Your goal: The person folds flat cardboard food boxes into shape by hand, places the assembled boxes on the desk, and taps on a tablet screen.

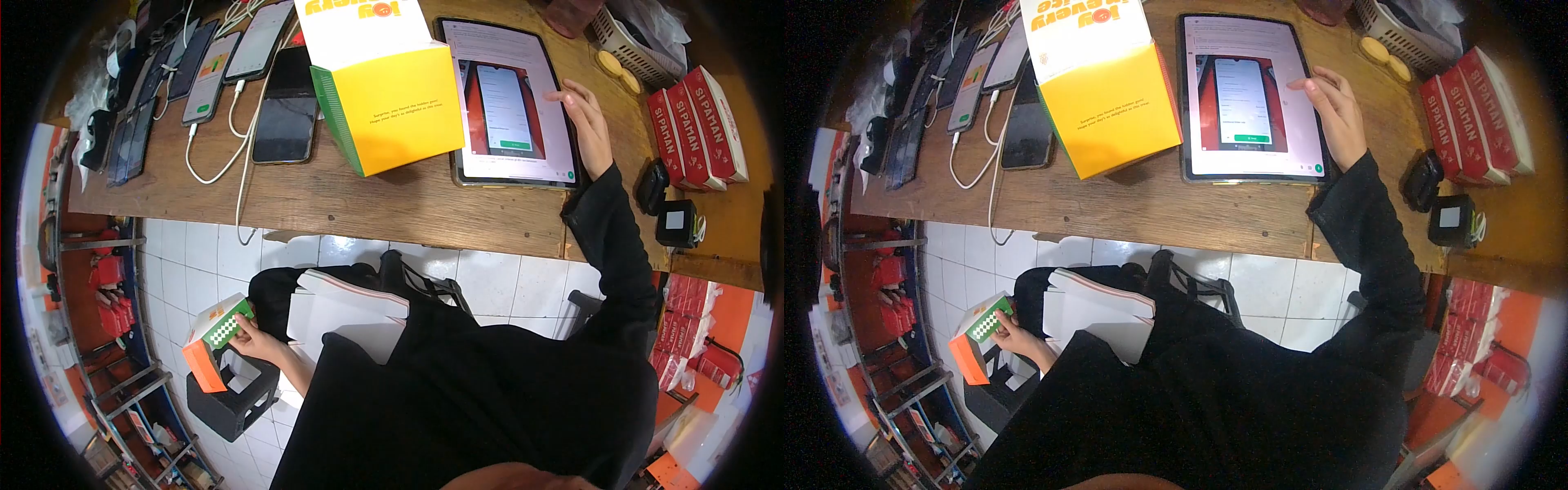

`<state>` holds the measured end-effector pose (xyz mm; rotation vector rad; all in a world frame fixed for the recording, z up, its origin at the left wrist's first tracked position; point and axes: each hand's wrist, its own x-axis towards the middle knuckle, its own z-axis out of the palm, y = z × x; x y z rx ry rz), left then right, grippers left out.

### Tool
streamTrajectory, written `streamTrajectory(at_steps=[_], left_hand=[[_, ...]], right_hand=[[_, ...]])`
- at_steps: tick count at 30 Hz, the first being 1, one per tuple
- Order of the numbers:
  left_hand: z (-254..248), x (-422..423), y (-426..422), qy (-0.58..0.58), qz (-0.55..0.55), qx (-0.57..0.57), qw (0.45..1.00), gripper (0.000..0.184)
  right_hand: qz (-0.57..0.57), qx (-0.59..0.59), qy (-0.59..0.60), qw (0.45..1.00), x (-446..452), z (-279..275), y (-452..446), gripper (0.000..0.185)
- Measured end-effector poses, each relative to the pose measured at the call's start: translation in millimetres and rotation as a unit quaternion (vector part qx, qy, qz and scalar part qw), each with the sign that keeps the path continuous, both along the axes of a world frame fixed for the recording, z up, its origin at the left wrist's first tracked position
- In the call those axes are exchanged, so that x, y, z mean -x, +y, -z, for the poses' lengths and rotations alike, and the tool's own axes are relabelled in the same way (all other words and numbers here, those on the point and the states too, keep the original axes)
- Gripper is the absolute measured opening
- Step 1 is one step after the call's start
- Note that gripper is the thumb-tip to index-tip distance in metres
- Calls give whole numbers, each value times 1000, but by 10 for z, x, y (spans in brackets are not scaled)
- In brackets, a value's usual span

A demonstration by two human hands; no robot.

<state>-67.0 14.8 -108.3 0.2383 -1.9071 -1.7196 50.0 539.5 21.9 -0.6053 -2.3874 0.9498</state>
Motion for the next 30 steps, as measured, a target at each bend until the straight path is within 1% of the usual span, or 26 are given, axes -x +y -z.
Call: streamTrajectory(at_steps=[8, 11, 17, 30], left_hand=[[6, 1, -22, -21, -2, 14, 1000, 30], [-42, -6, 28, -19, -1, 16, 1000, 30], [-28, 6, 36, -4, 6, -15, 1000, 28], [-32, 1, 32, -17, 1, 6, 1000, 27]], right_hand=[[17, -17, -21, 999, 9, 10, -20, 40], [22, -30, -12, 999, 13, 12, -29, 38], [16, -19, 10, 1000, 22, -5, -33, 37], [14, -32, 12, 999, 17, 21, 0, 37]])
